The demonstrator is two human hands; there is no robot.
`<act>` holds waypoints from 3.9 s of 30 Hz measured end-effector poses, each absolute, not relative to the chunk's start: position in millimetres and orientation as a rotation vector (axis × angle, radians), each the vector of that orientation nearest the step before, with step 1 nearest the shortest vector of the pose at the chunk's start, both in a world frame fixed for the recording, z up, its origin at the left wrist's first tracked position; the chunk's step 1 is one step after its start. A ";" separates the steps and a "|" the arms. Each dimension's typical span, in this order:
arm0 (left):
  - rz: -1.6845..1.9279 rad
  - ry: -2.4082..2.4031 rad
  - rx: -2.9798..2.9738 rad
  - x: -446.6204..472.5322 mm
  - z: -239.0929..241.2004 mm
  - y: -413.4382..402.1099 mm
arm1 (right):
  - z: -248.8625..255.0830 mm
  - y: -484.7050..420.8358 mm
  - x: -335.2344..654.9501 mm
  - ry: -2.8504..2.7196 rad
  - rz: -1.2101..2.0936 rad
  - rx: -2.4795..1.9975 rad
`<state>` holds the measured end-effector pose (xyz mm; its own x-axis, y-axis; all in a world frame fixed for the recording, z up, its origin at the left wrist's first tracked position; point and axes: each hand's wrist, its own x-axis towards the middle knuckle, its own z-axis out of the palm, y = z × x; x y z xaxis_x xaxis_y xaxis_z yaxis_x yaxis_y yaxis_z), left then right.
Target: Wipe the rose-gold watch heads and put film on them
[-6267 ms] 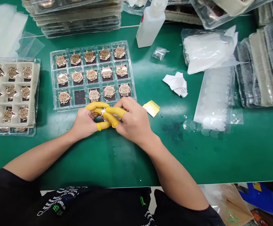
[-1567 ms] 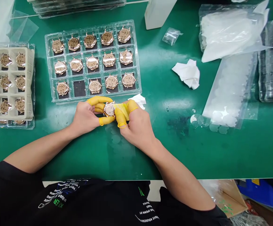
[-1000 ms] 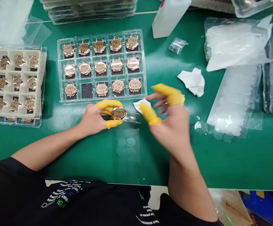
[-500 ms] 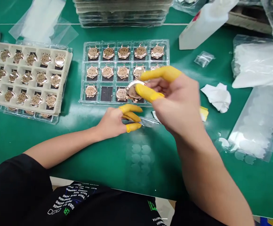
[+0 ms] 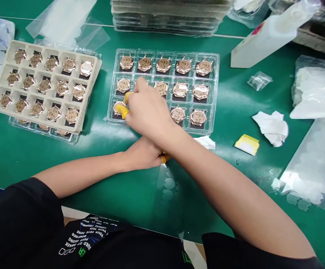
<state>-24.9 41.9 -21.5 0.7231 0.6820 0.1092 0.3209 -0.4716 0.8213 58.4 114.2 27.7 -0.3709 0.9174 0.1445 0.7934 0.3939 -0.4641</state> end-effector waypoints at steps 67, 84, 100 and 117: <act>0.686 0.920 1.480 -26.5 -2.3 43.0 | 21.0 -7.2 171.3 -1.830 0.278 -1.471; 0.721 0.904 1.513 -27.0 -5.8 41.9 | 15.8 -4.1 207.9 -1.810 0.079 -1.612; 1.195 0.408 2.179 -25.1 -11.9 40.1 | 31.2 -18.4 209.9 -2.066 0.453 -1.319; 1.107 0.358 2.170 -25.1 -9.8 42.3 | 24.6 -20.2 207.3 -1.994 0.394 -1.463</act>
